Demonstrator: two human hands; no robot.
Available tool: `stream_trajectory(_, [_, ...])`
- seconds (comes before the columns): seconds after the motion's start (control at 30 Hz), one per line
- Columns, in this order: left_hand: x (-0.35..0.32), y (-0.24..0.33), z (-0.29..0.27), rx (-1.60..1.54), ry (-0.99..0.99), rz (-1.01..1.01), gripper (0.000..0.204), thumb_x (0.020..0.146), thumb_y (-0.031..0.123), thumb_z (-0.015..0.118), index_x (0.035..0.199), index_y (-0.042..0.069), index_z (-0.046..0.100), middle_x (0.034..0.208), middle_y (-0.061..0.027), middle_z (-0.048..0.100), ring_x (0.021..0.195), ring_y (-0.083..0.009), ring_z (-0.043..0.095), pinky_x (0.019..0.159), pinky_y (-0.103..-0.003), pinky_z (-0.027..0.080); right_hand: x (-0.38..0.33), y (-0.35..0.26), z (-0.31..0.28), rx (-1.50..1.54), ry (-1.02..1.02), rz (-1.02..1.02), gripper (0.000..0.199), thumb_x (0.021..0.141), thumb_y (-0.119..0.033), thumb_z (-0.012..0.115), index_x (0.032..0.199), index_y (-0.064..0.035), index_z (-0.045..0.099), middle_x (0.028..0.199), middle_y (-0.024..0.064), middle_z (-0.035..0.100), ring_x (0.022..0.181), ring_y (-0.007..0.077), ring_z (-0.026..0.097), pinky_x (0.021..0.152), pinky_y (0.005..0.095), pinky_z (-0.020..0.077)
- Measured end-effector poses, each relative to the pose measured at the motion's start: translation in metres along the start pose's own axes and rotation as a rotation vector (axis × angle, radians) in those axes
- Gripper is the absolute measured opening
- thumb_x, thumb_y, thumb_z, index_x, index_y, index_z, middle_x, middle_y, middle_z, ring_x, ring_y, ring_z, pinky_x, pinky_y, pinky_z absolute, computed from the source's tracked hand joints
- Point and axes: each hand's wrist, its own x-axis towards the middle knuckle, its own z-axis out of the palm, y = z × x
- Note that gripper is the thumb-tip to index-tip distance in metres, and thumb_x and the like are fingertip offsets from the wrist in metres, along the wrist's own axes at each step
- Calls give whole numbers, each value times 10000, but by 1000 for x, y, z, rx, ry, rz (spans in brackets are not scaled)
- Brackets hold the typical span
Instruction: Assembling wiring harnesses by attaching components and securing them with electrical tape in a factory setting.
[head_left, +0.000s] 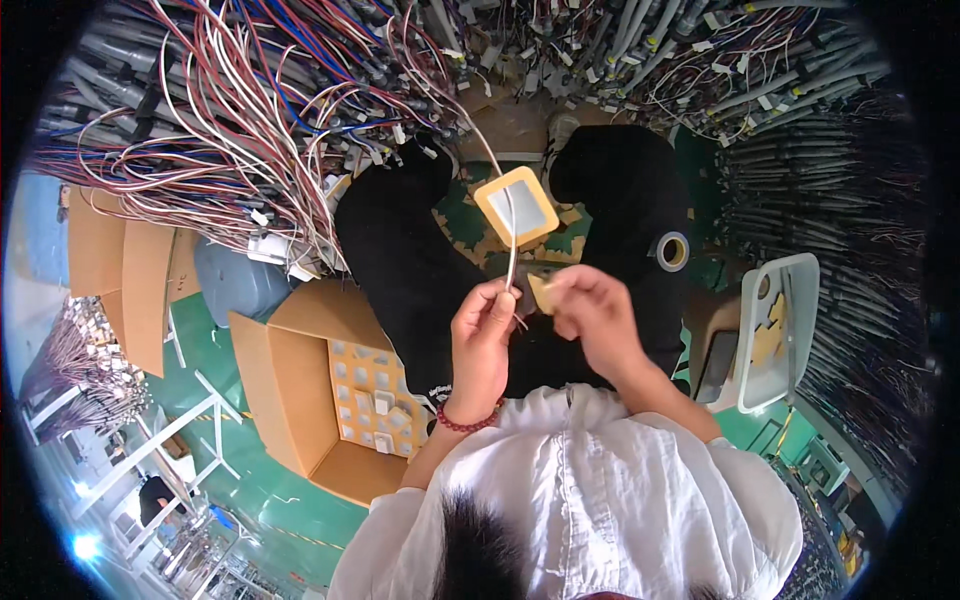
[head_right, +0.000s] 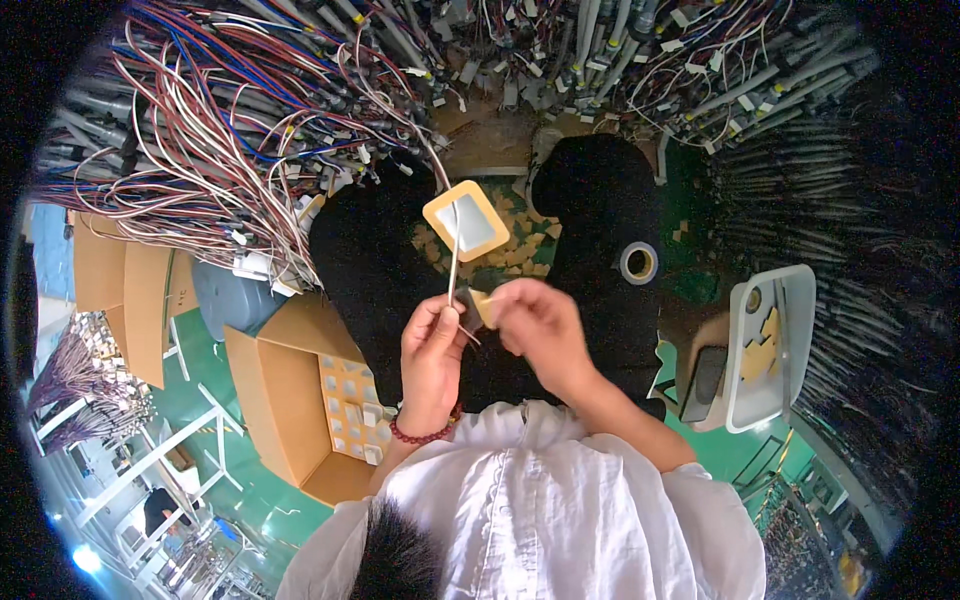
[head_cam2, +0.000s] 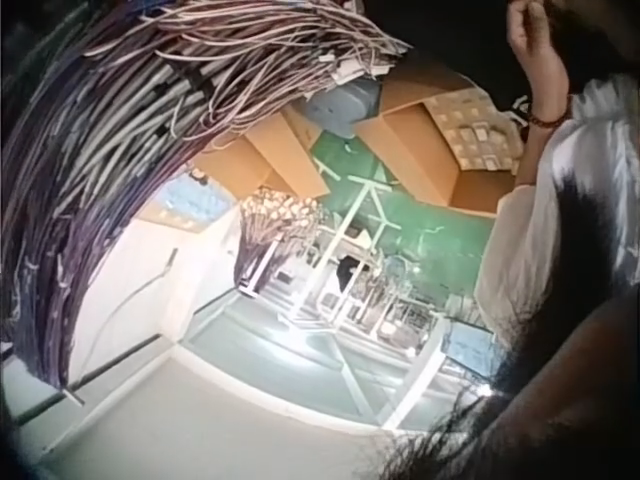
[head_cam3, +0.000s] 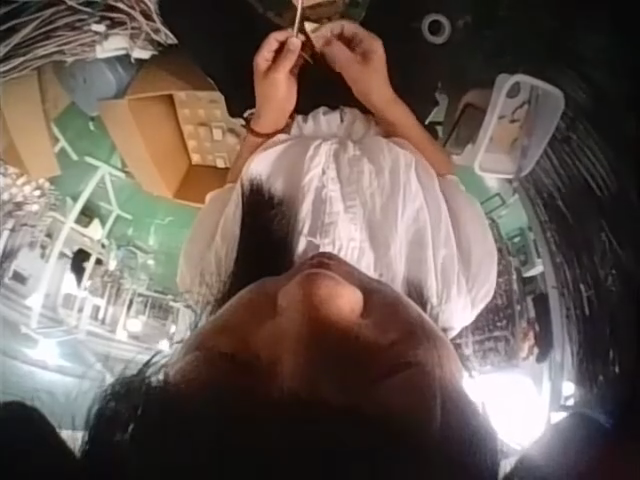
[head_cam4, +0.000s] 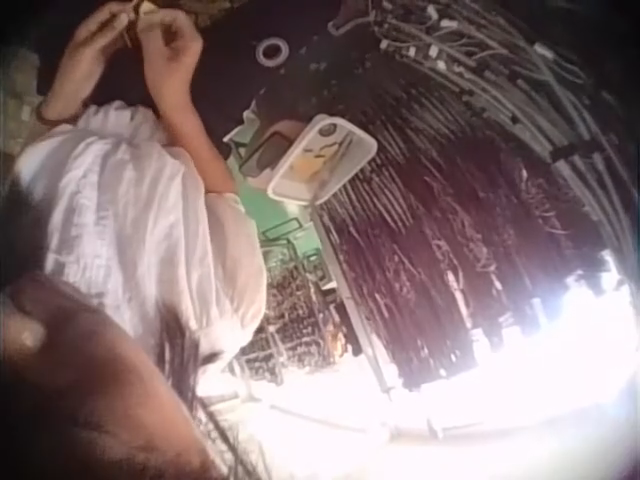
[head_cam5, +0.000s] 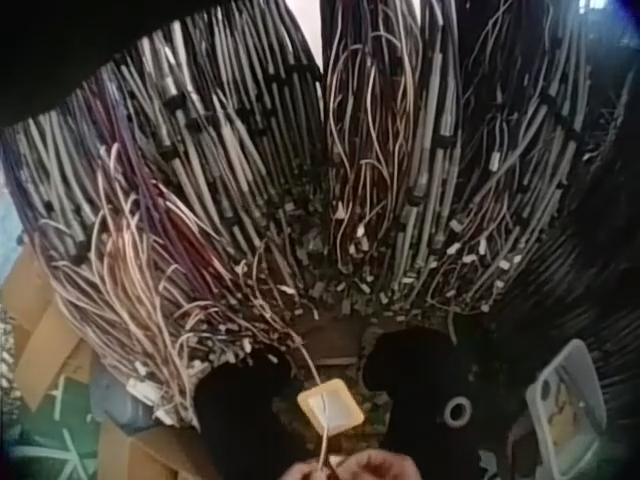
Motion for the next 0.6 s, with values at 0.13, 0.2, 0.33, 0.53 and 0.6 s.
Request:
stream_trajectory(0.13, [4, 13, -1, -12, 13, 76, 142, 943, 128, 552, 1007, 5, 583, 1018, -52, 606, 890, -131, 584, 855, -302, 487, 11, -19, -32, -440, 155, -192, 136, 796, 39, 573, 898, -44, 539, 728, -18, 524, 601, 55, 474, 527, 201, 393])
stream_trajectory(0.2, [5, 13, -2, 151, -8, 110, 144, 938, 128, 560, 987, -4, 590, 1053, -64, 609, 881, -127, 587, 837, -295, 489, 11, -22, -26, -680, 111, -241, 266, 786, 47, 614, 1037, -18, 552, 797, 5, 569, 669, 59, 499, 600, 205, 437])
stream_trajectory(0.33, [6, 10, -1, 310, -79, 147, 91, 916, 52, 575, 957, -24, 602, 1100, -79, 591, 894, -97, 564, 796, -220, 456, 12, -27, -3, -293, -110, 85, 330, 830, -45, 648, 1149, 8, 586, 854, 30, 638, 730, 70, 569, 647, 221, 477])
stream_trajectory(0.53, [3, 12, 5, -100, -77, 47, 108, 932, 47, 531, 986, -10, 606, 1354, -93, 435, 1046, -123, 537, 863, -295, 484, 32, 8, -12, -333, 74, -49, 110, 837, -66, 648, 881, 34, 657, 733, 21, 637, 620, 74, 578, 570, 218, 479])
stream_trajectory(0.6, [2, 13, 8, -61, -23, 74, 127, 934, 126, 553, 950, 10, 602, 1415, -101, 399, 1088, -157, 532, 883, -332, 497, 35, 11, -13, -152, 211, 16, 114, 847, -85, 653, 885, 23, 652, 751, 27, 639, 613, 81, 582, 565, 220, 491])
